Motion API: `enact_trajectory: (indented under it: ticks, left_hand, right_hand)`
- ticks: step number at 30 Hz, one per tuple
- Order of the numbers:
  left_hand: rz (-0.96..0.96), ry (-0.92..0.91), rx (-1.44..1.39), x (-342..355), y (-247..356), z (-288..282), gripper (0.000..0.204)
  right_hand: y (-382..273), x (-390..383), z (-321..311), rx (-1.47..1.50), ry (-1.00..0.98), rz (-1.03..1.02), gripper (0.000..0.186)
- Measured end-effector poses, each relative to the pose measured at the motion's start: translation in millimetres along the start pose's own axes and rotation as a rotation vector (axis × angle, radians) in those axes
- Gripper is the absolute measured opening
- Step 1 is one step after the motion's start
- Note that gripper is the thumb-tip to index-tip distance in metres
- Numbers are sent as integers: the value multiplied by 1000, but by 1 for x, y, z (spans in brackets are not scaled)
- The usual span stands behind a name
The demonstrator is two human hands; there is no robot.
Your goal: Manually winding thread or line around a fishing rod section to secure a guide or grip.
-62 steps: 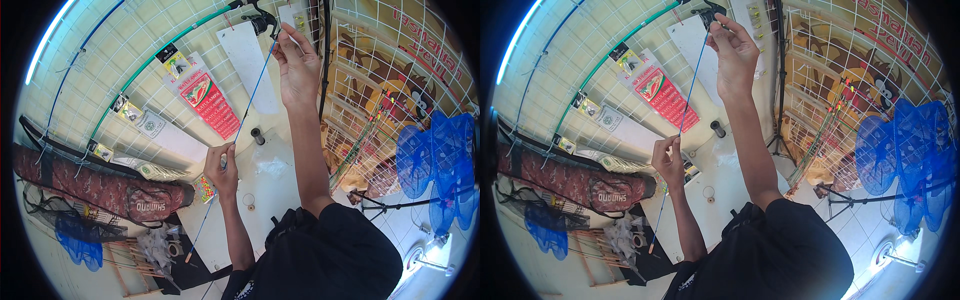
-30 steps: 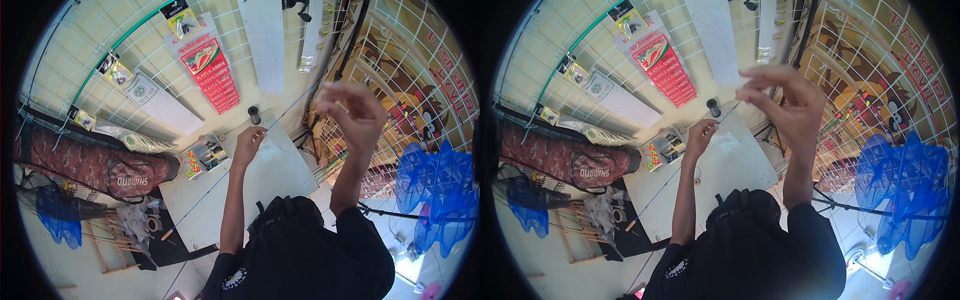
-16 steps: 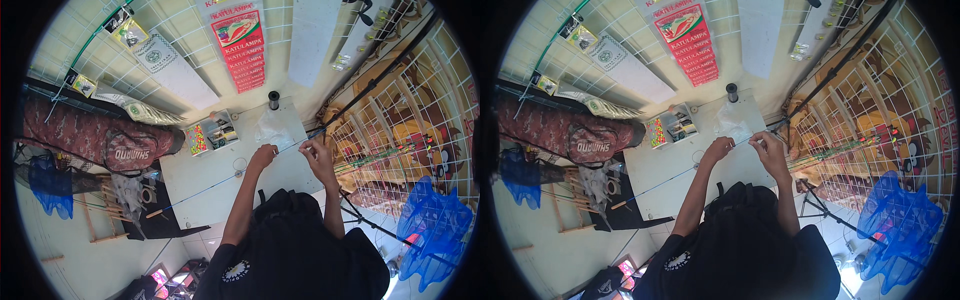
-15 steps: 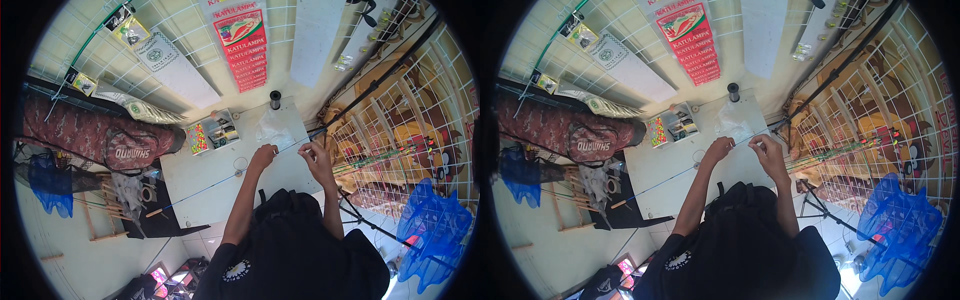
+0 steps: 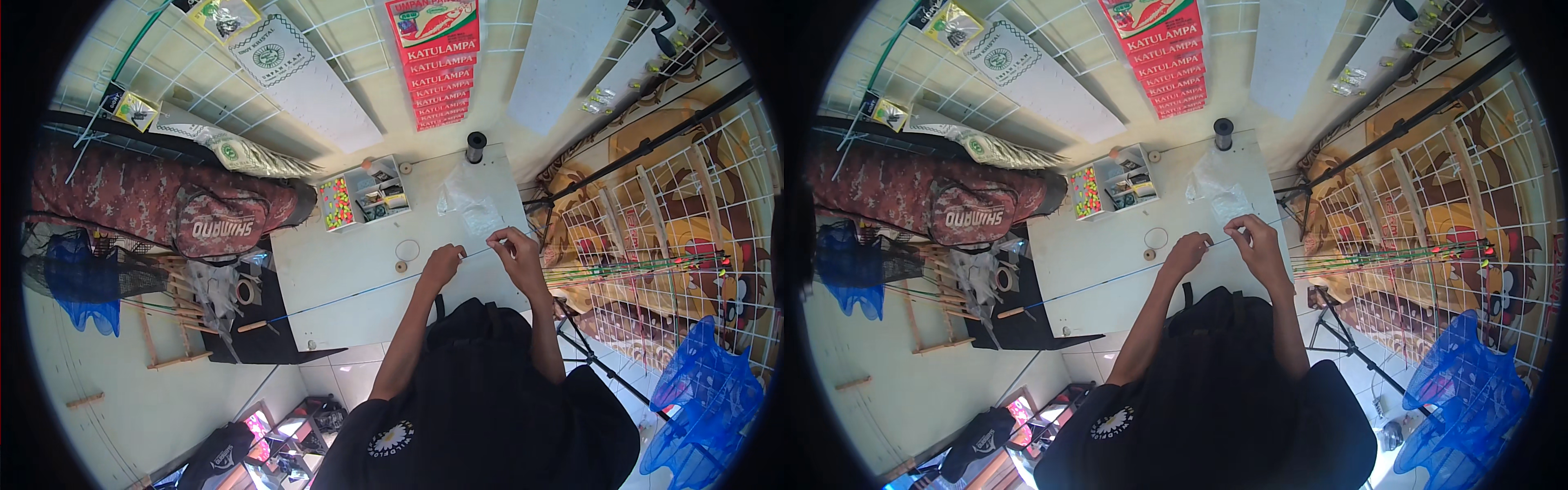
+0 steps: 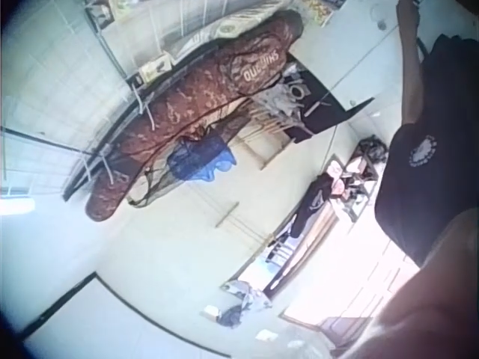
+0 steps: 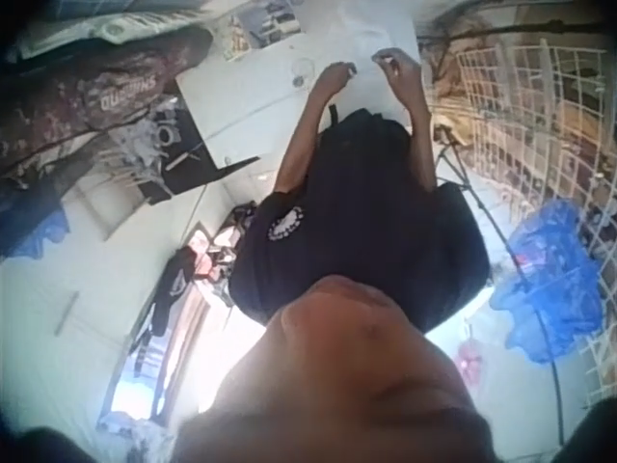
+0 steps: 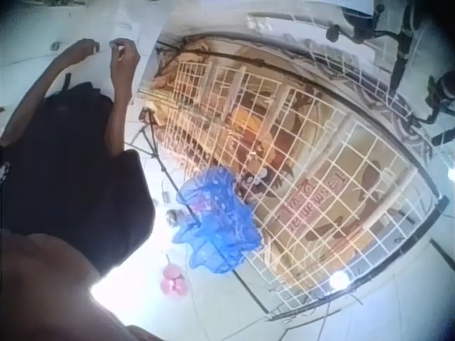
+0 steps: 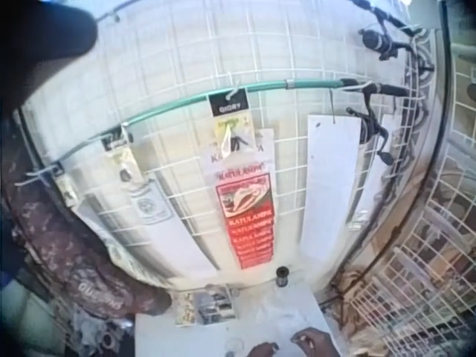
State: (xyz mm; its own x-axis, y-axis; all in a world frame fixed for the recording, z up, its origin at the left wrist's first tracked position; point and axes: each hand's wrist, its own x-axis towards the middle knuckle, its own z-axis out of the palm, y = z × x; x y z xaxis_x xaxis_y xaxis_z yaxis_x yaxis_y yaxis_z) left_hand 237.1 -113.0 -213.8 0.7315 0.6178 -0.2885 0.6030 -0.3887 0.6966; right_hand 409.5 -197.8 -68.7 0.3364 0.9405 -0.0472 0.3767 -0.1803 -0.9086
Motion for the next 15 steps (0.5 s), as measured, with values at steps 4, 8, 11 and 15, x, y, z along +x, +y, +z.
enact_trajectory:
  ticks: [4,8,11,15]
  left_hand:
    - [-5,-22,-1,-17,-11,13,21]
    - [98,158,-251,-31,-22,12,20]
    - [9,350,-363,-38,-28,-24,19]
    - [-165,854,-191,-53,-62,-89,20]
  right_hand:
    - [-1,1,8,8,4,-16,11]
    - [7,-6,14,-4,8,-33,14]
    - [19,-13,13,42,25,-26,19]
    - [22,-17,14,42,-11,-10,19]
